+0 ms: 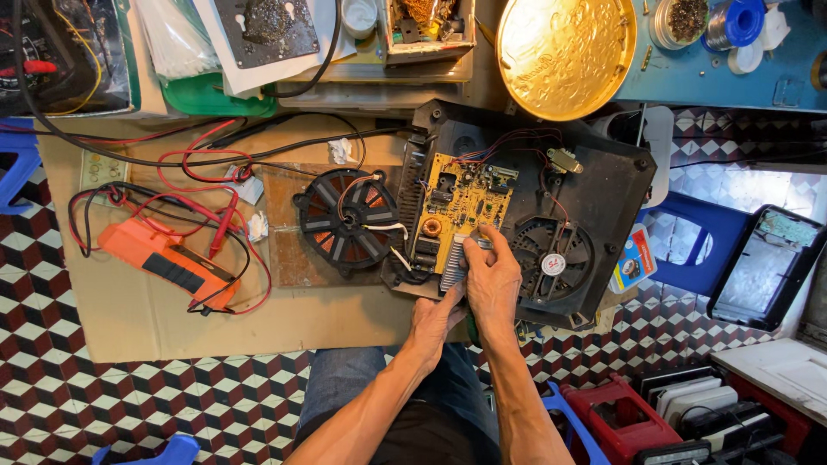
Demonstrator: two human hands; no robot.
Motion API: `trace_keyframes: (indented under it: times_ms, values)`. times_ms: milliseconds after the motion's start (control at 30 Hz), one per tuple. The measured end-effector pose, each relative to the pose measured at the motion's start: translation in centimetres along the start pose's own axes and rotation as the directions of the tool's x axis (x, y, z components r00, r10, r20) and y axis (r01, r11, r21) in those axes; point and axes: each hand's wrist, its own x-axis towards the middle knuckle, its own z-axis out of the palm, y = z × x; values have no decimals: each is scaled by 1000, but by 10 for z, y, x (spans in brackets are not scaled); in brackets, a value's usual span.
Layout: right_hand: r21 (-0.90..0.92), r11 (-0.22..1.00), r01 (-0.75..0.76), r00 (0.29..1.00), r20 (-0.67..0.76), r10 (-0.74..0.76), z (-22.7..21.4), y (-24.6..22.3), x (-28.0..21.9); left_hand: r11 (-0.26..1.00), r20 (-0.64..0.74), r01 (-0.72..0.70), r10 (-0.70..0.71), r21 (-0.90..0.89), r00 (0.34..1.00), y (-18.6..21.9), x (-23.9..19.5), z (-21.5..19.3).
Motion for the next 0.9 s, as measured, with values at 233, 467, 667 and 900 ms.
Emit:
trace_keyframes:
  times_ms: [233, 467, 667, 900]
  values:
    - [-66, 998, -2, 1000, -1, 2, -2, -3, 3, 1000, 24, 1, -1, -6, 1000, 0, 2, -1]
    - [-89, 996, -17, 1000, -24, 15, -5, -2, 5, 999, 38, -18, 19, -27, 999, 1, 2, 0]
    - [-99, 995, -25, 1000, -11, 24, -6, 1, 6, 1000, 31, -7, 7, -17, 1000, 5, -2, 2]
    - [-1, 999, 39, 999, 19, -39, -6, 11, 7, 999, 33, 2, 0, -38, 999, 4, 0, 1]
